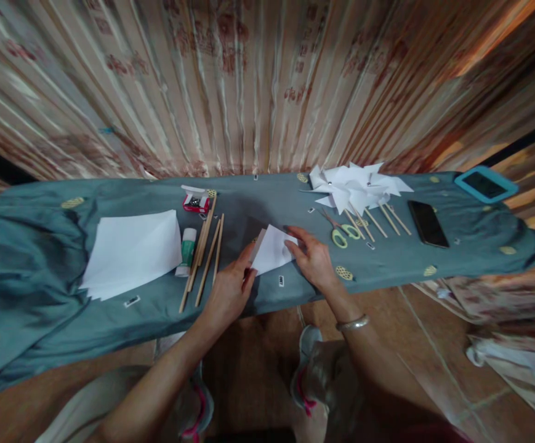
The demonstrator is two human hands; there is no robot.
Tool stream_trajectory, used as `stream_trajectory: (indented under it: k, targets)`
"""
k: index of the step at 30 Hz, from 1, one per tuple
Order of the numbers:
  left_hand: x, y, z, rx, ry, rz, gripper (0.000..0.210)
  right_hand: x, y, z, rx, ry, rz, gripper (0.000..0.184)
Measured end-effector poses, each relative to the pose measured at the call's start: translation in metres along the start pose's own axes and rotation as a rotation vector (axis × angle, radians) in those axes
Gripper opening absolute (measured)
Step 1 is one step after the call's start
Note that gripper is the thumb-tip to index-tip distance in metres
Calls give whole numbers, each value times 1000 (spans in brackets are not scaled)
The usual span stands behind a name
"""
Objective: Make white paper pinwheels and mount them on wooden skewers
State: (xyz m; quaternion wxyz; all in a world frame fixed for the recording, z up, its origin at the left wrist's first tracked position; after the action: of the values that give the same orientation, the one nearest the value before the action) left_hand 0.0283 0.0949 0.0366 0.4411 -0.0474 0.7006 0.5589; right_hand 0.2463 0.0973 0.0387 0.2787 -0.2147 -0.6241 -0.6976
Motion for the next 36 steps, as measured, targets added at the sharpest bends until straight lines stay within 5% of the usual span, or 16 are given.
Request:
stream_trajectory:
  k: [11,36]
  targets:
    - [4,0,1,-16,-145,68,33,11,-15,-8,95,160,-534,46]
    - [-8,10,-3,-35,-147,359,28,16,-16,-5,225,55,-575,51]
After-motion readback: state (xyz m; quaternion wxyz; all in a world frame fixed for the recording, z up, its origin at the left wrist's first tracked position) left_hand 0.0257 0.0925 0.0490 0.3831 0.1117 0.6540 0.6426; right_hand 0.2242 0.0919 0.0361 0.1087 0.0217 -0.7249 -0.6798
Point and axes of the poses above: each hand's wrist, its own z-axis towards the middle knuckle, its own y-axis out of the back of the hand, x = y × z, the point moved 1 cm from there along z, towards the middle knuckle, and after that the axes turned 13 degrees about x, right-handed, at the moved point
